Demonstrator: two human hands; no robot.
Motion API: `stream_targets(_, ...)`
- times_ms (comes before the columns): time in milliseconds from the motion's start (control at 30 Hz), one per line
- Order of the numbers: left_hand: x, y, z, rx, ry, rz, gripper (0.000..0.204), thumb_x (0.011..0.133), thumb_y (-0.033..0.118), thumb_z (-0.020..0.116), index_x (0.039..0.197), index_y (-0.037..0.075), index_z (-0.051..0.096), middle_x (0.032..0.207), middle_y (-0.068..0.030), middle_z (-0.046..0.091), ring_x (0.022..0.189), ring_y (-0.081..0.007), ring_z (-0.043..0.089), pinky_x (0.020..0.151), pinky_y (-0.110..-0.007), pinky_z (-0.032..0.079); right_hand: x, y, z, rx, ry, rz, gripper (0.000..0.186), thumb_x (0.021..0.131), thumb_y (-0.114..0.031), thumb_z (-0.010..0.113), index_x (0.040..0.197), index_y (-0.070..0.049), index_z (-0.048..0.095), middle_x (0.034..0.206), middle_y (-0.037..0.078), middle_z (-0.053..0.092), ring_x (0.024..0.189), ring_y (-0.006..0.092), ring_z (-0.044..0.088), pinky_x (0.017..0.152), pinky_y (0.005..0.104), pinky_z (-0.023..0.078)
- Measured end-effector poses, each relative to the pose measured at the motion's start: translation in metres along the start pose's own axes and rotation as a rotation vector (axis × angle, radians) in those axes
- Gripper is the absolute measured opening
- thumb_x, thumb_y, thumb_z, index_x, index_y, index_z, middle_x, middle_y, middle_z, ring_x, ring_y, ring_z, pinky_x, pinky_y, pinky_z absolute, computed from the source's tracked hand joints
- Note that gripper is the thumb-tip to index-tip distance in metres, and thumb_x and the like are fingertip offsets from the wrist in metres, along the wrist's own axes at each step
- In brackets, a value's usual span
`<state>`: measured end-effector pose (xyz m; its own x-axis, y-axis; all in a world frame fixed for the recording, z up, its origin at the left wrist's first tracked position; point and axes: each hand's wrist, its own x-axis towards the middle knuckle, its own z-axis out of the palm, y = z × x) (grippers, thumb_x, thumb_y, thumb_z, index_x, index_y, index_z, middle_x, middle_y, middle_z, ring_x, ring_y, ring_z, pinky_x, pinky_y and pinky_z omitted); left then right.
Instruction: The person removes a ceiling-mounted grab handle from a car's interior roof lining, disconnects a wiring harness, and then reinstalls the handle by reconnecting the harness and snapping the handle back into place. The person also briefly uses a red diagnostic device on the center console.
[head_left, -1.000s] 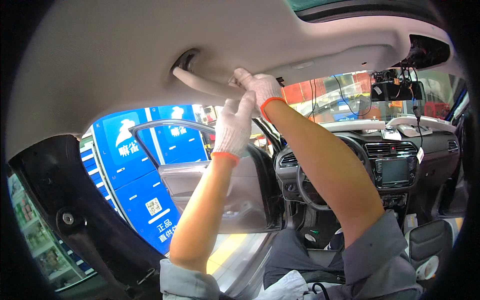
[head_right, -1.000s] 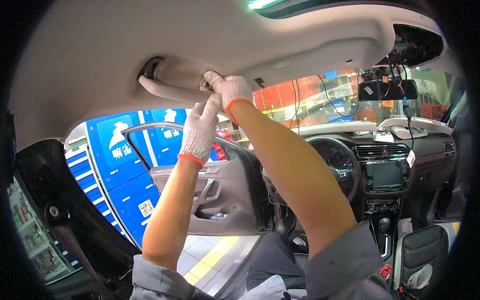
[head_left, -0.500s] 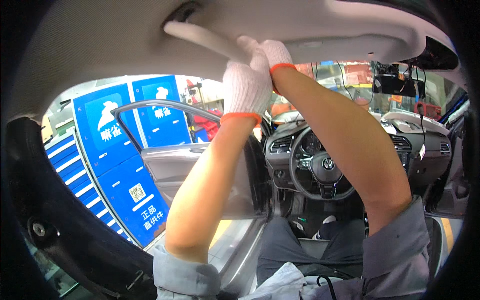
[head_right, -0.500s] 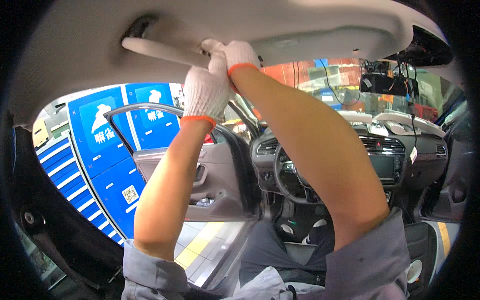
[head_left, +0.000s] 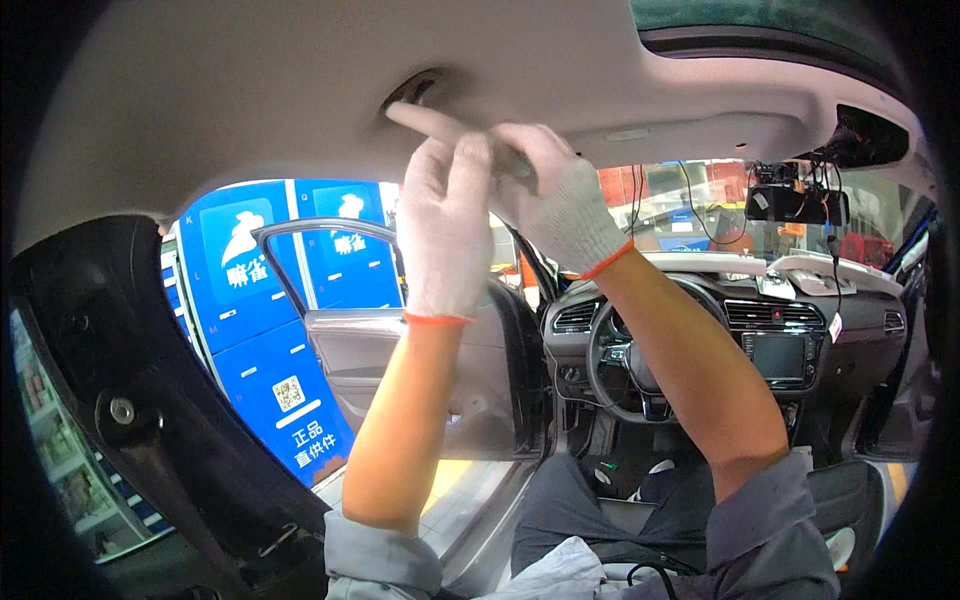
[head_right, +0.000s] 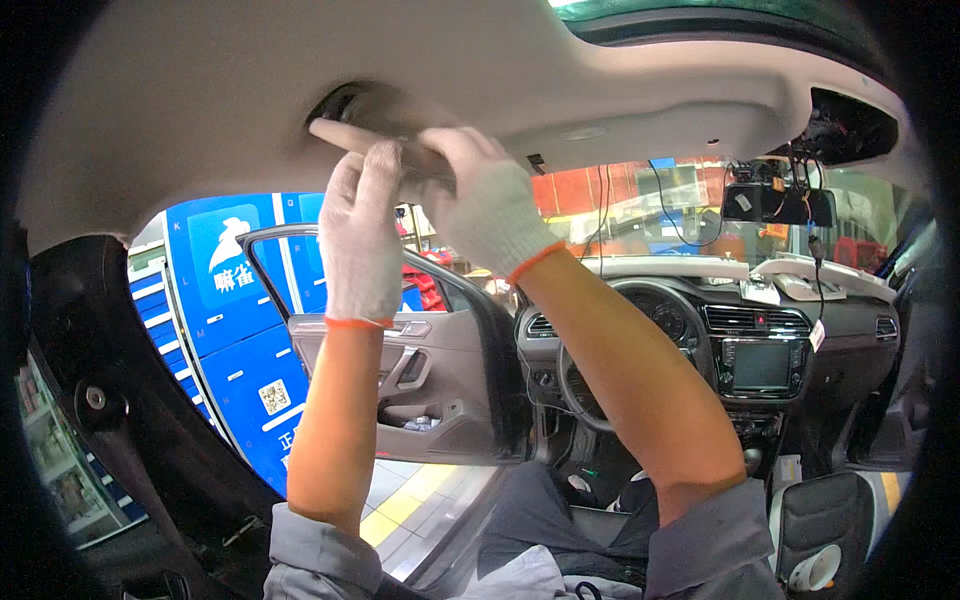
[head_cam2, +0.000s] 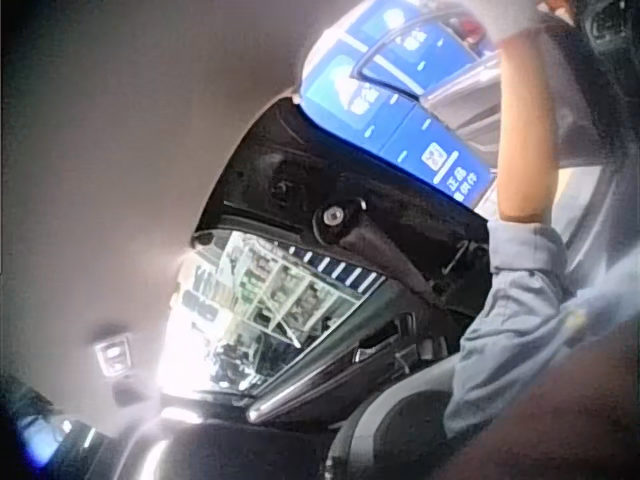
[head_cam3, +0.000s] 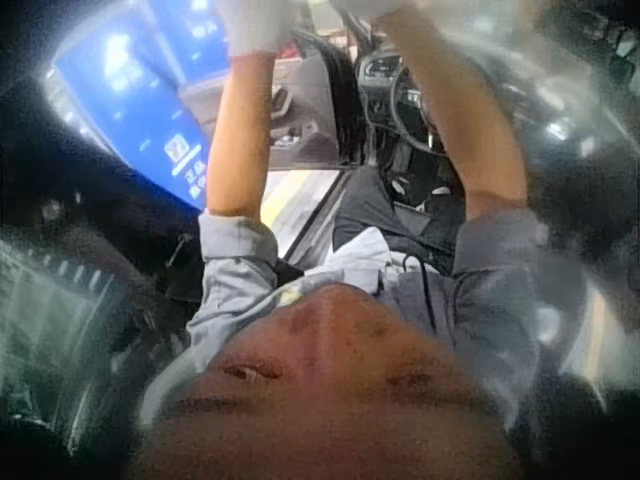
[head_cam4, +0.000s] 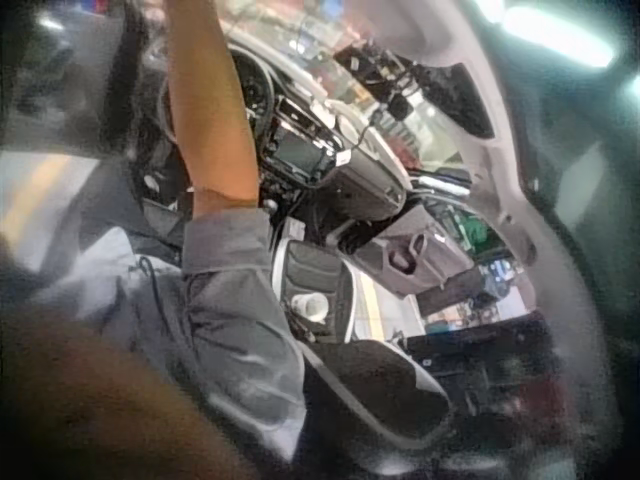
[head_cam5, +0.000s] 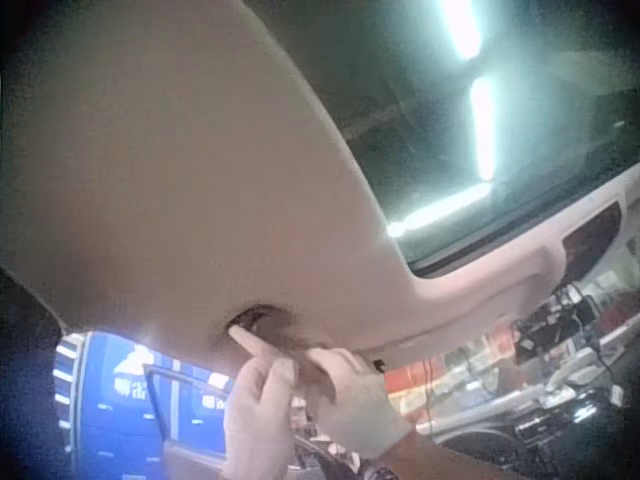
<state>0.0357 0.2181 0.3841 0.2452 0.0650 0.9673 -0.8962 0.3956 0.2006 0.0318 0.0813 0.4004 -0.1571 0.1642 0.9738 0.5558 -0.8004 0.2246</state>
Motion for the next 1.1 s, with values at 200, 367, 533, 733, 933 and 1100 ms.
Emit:
stream_targets(200,0.010,0.003,0.001,-0.412,0.008,-0.115,0.043,0.094,0.035,0.070,0.115,-0.001,0.062,0.105,-0.0088,0.064,0.101,-0.0160,0.059,0.095,-0.031,0.045,0.046,-0.028,0.004,0.149,-0.480,0.305,0.040,0.094,-0.024,0.069,0.124,0.001,0.061,0.111,0.014,0.068,0.101,0.0222,0.066,0.090,0.0324,0.054)
stream_targets(367,0.005,0.008,0.006,-0.393,0.059,-0.183,0.045,0.094,0.036,0.070,0.117,-0.002,0.061,0.111,-0.0107,0.063,0.104,-0.0170,0.058,0.098,-0.031,0.045,0.046,-0.039,0.008,0.151,-0.523,0.399,0.041,0.099,-0.029,0.060,0.129,0.000,0.059,0.113,0.013,0.066,0.104,0.0215,0.065,0.092,0.0324,0.055)
stream_targets(533,0.002,0.013,0.003,-0.219,0.042,-0.152,0.046,0.098,0.040,0.064,0.113,-0.003,0.063,0.102,-0.0097,0.065,0.096,-0.0147,0.059,0.090,-0.029,0.046,0.041,-0.035,0.013,0.332,-0.500,0.376,0.044,0.102,-0.028,0.052,0.135,0.002,0.051,0.112,0.012,0.064,0.099,0.0181,0.064,0.089,0.0310,0.056)
stream_targets(733,0.004,0.015,-0.003,0.244,0.049,-0.073,0.046,0.098,0.038,0.060,0.110,-0.006,0.064,0.089,-0.0160,0.069,0.085,-0.0203,0.067,0.074,-0.033,0.052,0.034,-0.016,0.028,1.054,-0.360,0.664,0.039,0.104,-0.031,0.047,0.139,-0.019,0.058,0.111,0.009,0.073,0.095,0.0218,0.070,0.083,0.0349,0.055)
stream_targets(933,0.004,0.014,0.010,0.210,0.125,-0.063,0.044,0.099,0.039,0.061,0.102,-0.005,0.066,0.083,-0.0100,0.066,0.076,-0.0136,0.059,0.070,-0.029,0.049,0.029,-0.001,0.030,0.370,-0.413,0.135,0.054,0.100,-0.023,0.052,0.152,-0.022,0.040,0.111,0.010,0.070,0.097,0.0259,0.068,0.082,0.0379,0.055)
stream_targets(1100,-0.001,0.010,0.012,0.149,0.122,0.003,0.039,0.099,0.034,0.060,0.108,-0.004,0.064,0.086,-0.0091,0.066,0.081,-0.0145,0.061,0.073,-0.030,0.050,0.028,-0.009,0.029,0.536,-0.330,0.166,0.054,0.094,-0.014,0.058,0.146,-0.011,0.044,0.104,0.010,0.067,0.093,0.0212,0.066,0.080,0.0348,0.054)
